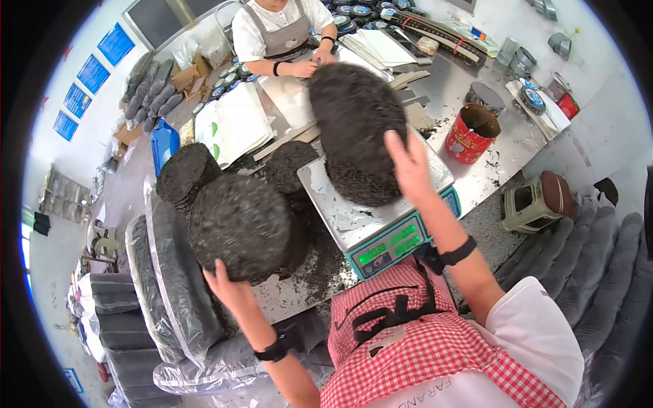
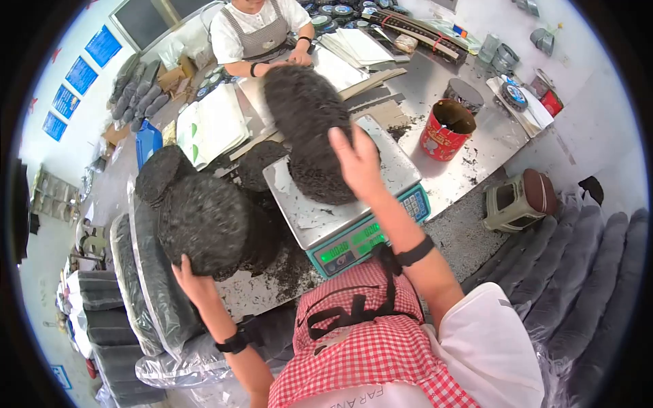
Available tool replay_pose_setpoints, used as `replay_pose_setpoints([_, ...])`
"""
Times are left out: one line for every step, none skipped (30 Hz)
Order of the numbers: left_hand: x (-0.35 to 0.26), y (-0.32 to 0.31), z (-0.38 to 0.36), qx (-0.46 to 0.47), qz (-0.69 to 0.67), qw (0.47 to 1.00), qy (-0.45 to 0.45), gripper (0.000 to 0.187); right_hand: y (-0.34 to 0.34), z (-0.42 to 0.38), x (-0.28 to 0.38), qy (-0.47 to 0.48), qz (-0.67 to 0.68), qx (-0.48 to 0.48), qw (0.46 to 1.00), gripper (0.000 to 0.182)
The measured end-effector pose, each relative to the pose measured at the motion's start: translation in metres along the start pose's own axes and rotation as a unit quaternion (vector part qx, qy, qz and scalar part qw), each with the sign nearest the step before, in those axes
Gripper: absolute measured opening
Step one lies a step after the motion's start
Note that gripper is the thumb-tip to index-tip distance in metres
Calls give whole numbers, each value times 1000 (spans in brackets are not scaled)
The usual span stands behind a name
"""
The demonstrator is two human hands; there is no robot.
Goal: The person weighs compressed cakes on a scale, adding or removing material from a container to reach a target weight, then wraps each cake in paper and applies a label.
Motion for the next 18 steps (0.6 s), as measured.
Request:
replay_pose_setpoints([5, 19, 15, 2, 11, 1000, 11, 45, 18, 2, 10, 49, -131, 21, 990, 33])
replay_pose_setpoints([14, 37, 31, 3, 24, 999, 22, 44, 21, -3, 24, 160, -250, 72, 952, 38])
replay_pose_setpoints([18, 47, 42, -14, 77, 997, 10, 44, 16, -12, 21, 247, -372, 167, 879, 44])
replay_pose_setpoints([24, 54, 53, -14, 78, 997, 15, 44, 11, -26, 5, 324, -479, 256, 775, 51])
replay_pose_setpoints([25, 58, 63, -4, 146, 989, -8, 44, 9, -37, -20, 273, -488, 343, 755, 64])
replay_pose_setpoints([25, 63, 72, 6, 214, 976, -31, 43, 19, -44, -28, 268, -489, 346, 755, 64])
replay_pose_setpoints([21, 64, 80, 0, 283, 957, -70, 45, 22, -50, -25, 260, -484, 350, 759, 66])
replay_pose_setpoints([19, 60, 83, 0, 285, 956, -63, 45, 27, -52, -22, 253, -480, 356, 761, 68])
replay_pose_setpoints([-1, 55, 80, -46, 487, 852, -185, 47, 37, -47, -18, 237, -484, 322, 778, 69])
replay_pose_setpoints([-19, 41, 69, -82, 660, 686, -294, 49, 51, -42, -10, 221, -479, 281, 802, 65])
replay_pose_setpoints([-26, 33, 61, -80, 668, 682, -285, 49, 68, -39, -10, 197, -481, 247, 818, 62])
replay_pose_setpoints([-38, 23, 45, -104, 632, 707, -298, 50, 86, -38, -12, 172, -482, 213, 832, 60])
replay_pose_setpoints([-47, 17, 28, -127, 596, 730, -310, 52, 103, -38, -13, 140, -474, 197, 846, 58])
replay_pose_setpoints([-46, 11, 16, -126, 606, 726, -301, 52, 120, -38, -15, 109, -467, 181, 859, 56])
replay_pose_setpoints([-47, 4, 0, -109, 568, 746, -329, 52, 135, -40, -19, 90, -471, 179, 859, 56])
replay_pose_setpoints([-46, -4, -16, -92, 528, 765, -356, 52, 149, -42, -23, 72, -476, 175, 859, 56])
replay_pose_setpoints([-40, -11, -31, -76, 498, 791, -348, 52, 160, -45, -27, 58, -489, 176, 852, 56])
replay_pose_setpoints([-33, -20, -41, -74, 506, 788, -342, 52, 165, -47, -30, 49, -489, 181, 852, 56])
Point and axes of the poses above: each hand's wrist, its own z-axis towards the middle knuckle, its own y-axis out of the back of the hand, x = y × z, the point moved 7 cm from there along z, towards the middle knuckle, and after that the axes turned 2 degrees about -x, right-handed, at the moved point
